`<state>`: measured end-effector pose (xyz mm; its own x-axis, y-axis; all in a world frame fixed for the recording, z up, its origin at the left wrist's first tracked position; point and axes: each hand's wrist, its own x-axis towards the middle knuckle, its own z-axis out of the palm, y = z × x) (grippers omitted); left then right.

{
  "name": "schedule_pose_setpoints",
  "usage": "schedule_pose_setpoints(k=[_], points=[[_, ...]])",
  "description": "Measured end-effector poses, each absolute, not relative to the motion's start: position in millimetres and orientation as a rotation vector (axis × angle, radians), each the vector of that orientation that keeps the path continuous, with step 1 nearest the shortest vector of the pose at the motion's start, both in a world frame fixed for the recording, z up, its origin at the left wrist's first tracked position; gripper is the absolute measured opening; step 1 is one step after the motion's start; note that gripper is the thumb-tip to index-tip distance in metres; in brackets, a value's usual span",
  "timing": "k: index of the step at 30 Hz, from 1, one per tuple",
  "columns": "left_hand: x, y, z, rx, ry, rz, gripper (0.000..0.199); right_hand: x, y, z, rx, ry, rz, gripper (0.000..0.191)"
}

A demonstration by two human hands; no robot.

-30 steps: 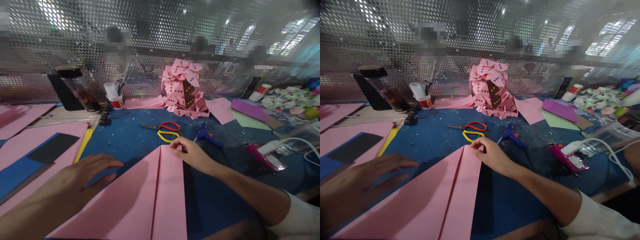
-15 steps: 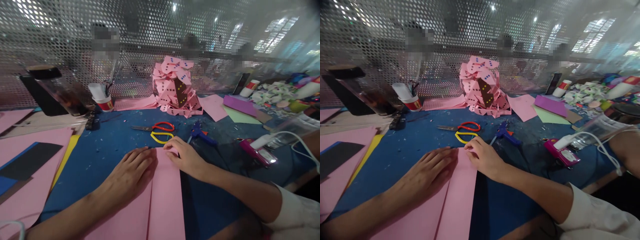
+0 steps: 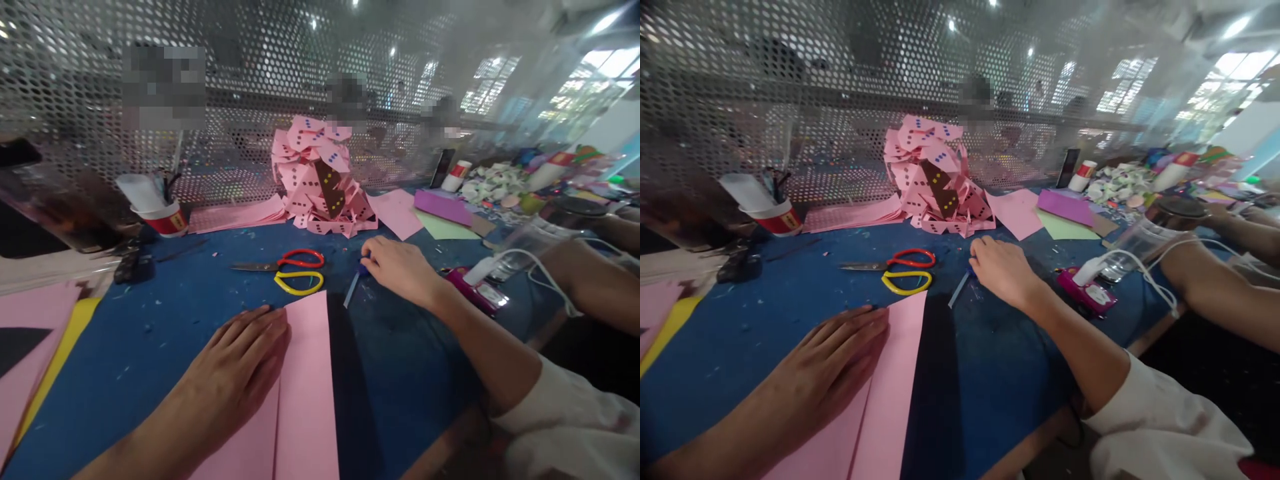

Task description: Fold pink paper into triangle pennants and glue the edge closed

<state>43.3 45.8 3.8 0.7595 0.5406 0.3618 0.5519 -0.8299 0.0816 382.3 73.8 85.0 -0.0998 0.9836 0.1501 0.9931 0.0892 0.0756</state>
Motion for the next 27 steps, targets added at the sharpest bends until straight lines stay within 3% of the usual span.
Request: schedule_pose_setpoints(k=[5,24,27], points=[[42.7,48.0,1.9,-2.912,-0.888,-0.603,0.048,401.4,69.0,96.7,-2.3,-2.445,-0.167,0.025],[47.4,44.7,6.3,-2.929,-0.919,-0.594,0.042,402.3,60.6,103.1,-2.23,-2.352,-0.268,0.015],[50.9,41.8,11.2,-2.929,-0.937,-0.638,0.037,367.5,52.2,101.9,-1.843,-2.183,0.324,0.024]])
